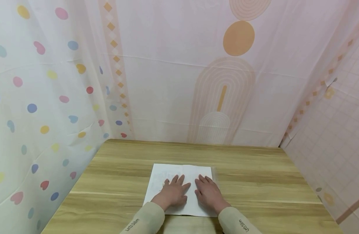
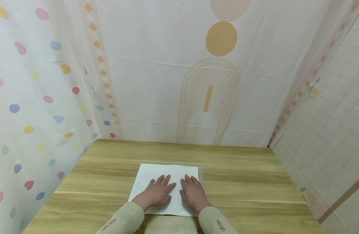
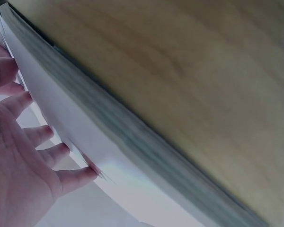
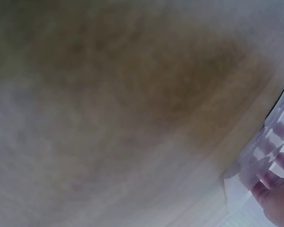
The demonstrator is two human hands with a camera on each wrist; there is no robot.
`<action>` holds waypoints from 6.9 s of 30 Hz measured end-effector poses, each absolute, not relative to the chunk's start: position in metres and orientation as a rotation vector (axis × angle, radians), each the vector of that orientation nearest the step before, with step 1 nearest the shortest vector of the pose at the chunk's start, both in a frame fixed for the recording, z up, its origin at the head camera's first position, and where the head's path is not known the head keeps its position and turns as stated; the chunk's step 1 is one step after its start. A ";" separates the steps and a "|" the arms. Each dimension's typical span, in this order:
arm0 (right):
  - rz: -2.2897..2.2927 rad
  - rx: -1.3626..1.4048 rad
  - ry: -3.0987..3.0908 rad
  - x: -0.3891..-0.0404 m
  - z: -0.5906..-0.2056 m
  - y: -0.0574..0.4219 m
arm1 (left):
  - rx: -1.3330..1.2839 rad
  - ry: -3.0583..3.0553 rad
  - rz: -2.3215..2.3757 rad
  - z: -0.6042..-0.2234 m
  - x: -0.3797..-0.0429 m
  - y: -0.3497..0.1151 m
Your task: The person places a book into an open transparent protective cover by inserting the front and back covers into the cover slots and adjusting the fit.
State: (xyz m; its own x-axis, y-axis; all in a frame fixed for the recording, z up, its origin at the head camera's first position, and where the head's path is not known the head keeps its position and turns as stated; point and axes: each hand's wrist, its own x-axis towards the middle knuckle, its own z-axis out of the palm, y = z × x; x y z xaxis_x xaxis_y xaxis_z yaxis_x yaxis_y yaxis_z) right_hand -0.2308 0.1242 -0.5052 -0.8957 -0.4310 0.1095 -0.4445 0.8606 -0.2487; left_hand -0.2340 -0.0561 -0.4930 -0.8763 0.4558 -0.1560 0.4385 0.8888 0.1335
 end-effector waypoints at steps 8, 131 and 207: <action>0.448 0.591 -2.972 -0.232 -0.509 0.124 | 0.708 2.899 0.121 -0.498 -0.234 -0.055; 1.396 0.750 -2.820 -0.221 -0.486 0.076 | 0.390 2.603 1.376 -0.467 -0.237 -0.106; 0.427 0.953 -3.058 -0.208 -0.499 0.073 | 0.273 3.229 0.541 -0.502 -0.245 -0.151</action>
State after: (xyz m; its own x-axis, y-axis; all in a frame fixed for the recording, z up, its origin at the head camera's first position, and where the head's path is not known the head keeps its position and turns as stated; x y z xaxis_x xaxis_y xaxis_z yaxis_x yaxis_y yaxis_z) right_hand -0.2079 0.0731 -0.4991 -0.8223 -0.5690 -0.0070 -0.5453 0.7914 -0.2762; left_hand -0.2454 -0.1506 -0.5020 -0.9759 0.1388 0.1683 0.1861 0.9324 0.3098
